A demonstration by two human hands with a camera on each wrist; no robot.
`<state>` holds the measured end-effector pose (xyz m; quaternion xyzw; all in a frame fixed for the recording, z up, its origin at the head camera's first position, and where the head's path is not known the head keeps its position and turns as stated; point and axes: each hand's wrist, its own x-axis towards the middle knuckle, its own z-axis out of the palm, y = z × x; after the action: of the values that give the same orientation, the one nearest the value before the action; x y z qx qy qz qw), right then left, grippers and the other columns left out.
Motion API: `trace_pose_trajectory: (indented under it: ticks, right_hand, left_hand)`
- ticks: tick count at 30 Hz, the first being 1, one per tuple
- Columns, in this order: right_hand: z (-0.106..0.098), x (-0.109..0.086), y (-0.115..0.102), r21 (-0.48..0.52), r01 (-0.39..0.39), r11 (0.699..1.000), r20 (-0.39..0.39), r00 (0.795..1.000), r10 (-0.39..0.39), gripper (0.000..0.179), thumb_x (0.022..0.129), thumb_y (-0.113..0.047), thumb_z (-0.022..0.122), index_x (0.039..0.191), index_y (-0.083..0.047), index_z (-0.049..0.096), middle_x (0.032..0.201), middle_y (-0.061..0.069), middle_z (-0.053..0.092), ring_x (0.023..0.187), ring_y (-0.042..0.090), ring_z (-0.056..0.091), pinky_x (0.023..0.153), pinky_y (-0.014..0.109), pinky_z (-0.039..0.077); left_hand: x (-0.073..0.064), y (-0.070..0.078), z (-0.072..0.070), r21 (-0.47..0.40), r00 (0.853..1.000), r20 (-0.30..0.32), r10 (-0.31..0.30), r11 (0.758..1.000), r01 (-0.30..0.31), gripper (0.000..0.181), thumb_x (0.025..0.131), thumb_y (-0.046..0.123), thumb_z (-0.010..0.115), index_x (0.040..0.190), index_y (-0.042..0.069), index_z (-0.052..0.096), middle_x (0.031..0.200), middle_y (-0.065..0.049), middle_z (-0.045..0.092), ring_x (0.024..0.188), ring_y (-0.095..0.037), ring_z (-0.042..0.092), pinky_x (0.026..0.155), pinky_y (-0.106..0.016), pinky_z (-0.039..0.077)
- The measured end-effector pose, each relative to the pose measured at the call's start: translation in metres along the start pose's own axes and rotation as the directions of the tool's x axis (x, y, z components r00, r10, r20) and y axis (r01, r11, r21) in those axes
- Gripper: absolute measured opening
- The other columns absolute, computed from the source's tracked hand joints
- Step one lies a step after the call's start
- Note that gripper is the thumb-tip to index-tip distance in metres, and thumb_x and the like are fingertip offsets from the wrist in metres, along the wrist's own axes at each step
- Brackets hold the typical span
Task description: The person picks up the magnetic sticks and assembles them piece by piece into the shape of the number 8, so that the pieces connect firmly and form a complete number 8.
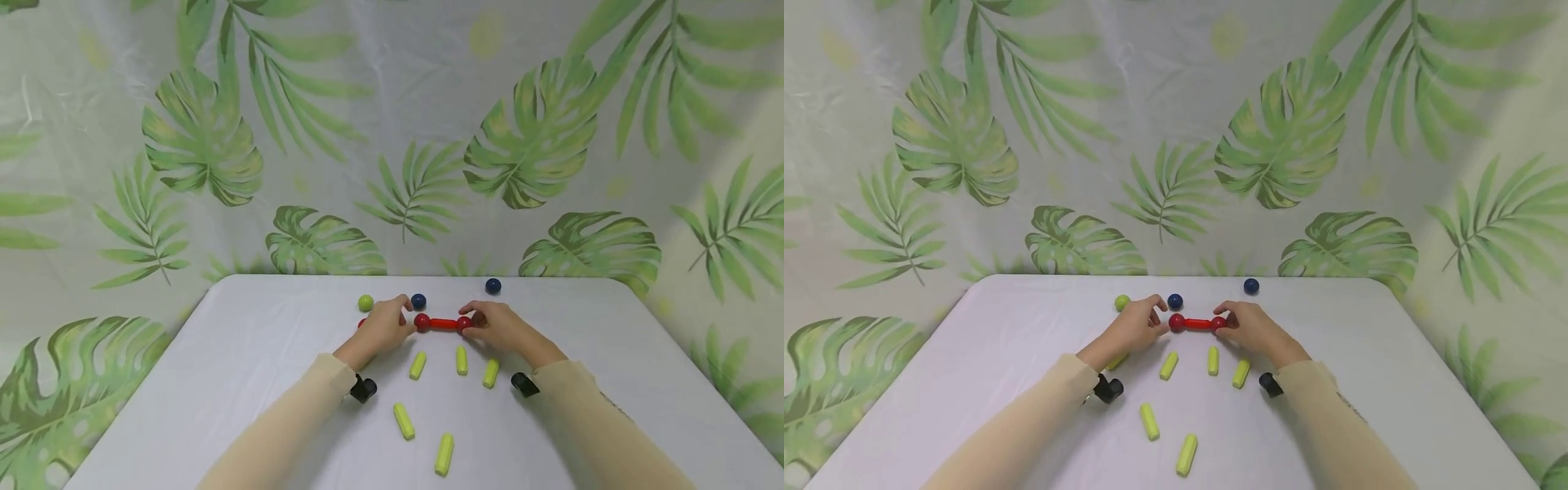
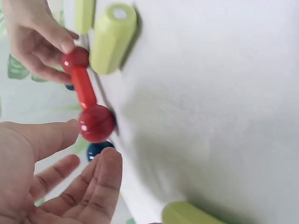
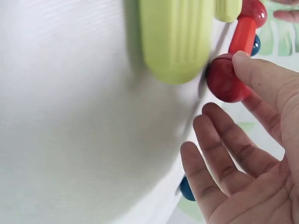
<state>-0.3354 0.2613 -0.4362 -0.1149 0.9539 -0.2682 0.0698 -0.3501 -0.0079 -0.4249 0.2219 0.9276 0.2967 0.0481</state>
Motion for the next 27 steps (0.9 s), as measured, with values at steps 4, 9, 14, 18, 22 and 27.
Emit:
trace_pose_trajectory:
  ticks: [4, 9, 14, 18, 22, 27]
  right_hand:
    - [-0.006, 0.006, -0.006, -0.033, 0.040, 0.999, -0.023, 0.999, -0.040, 0.040, 0.100, -0.021, 0.077, 0.137, -0.010, 0.068, 0.121, 0.013, 0.074, 0.115, 0.033, 0.066, 0.107, 0.056, 0.054]
    - [-0.008, 0.016, -0.018, -0.063, 0.116, 0.991, -0.022, 0.993, -0.117, 0.037, 0.100, -0.018, 0.077, 0.134, -0.008, 0.070, 0.121, 0.016, 0.073, 0.112, 0.033, 0.068, 0.104, 0.054, 0.056]
    - [0.001, 0.028, -0.032, -0.081, 0.212, 0.974, 0.003, 0.977, -0.212, 0.036, 0.099, -0.015, 0.077, 0.134, -0.008, 0.070, 0.116, 0.014, 0.075, 0.110, 0.032, 0.070, 0.101, 0.050, 0.057]
    - [0.010, 0.034, -0.041, -0.077, 0.261, 0.962, 0.025, 0.965, -0.260, 0.033, 0.099, -0.013, 0.078, 0.131, -0.009, 0.072, 0.109, 0.009, 0.076, 0.105, 0.028, 0.069, 0.099, 0.047, 0.057]
    - [0.018, 0.037, -0.045, -0.088, 0.282, 0.955, 0.029, 0.959, -0.280, 0.029, 0.099, -0.011, 0.078, 0.128, -0.010, 0.073, 0.103, 0.005, 0.075, 0.097, 0.020, 0.070, 0.093, 0.041, 0.058]
    - [0.021, 0.037, -0.046, -0.097, 0.278, 0.956, 0.020, 0.961, -0.277, 0.028, 0.098, -0.008, 0.077, 0.126, -0.010, 0.074, 0.100, 0.004, 0.075, 0.095, 0.018, 0.070, 0.091, 0.039, 0.058]
  left_hand:
    - [-0.009, 0.006, -0.006, 0.040, 1.000, 0.014, 0.005, 0.999, -0.005, 0.024, 0.098, 0.021, 0.079, 0.114, 0.005, 0.069, 0.085, -0.006, 0.070, 0.073, -0.015, 0.059, 0.066, -0.025, 0.049]
    - [-0.021, 0.013, -0.004, 0.040, 0.998, 0.068, -0.012, 0.999, 0.010, 0.023, 0.096, 0.027, 0.081, 0.093, 0.007, 0.070, 0.073, -0.001, 0.063, 0.067, -0.014, 0.054, 0.060, -0.024, 0.042]
    - [-0.029, 0.012, 0.004, 0.018, 0.995, 0.090, -0.031, 0.999, 0.030, 0.029, 0.093, 0.030, 0.084, 0.079, 0.010, 0.069, 0.063, 0.003, 0.059, 0.060, -0.011, 0.052, 0.056, -0.023, 0.040]
    - [-0.032, 0.009, 0.008, -0.015, 0.994, 0.094, -0.047, 0.999, 0.049, 0.030, 0.091, 0.029, 0.086, 0.074, 0.011, 0.069, 0.058, 0.004, 0.059, 0.054, -0.009, 0.053, 0.053, -0.022, 0.040]
    - [-0.033, 0.007, 0.012, -0.066, 0.992, 0.111, -0.057, 0.996, 0.065, 0.028, 0.091, 0.026, 0.086, 0.073, 0.012, 0.072, 0.056, 0.005, 0.060, 0.052, -0.007, 0.054, 0.053, -0.020, 0.040]
    - [-0.033, 0.004, 0.018, -0.102, 0.990, 0.126, -0.058, 0.992, 0.071, 0.025, 0.092, 0.021, 0.085, 0.073, 0.011, 0.073, 0.055, 0.004, 0.061, 0.051, -0.007, 0.053, 0.051, -0.019, 0.040]
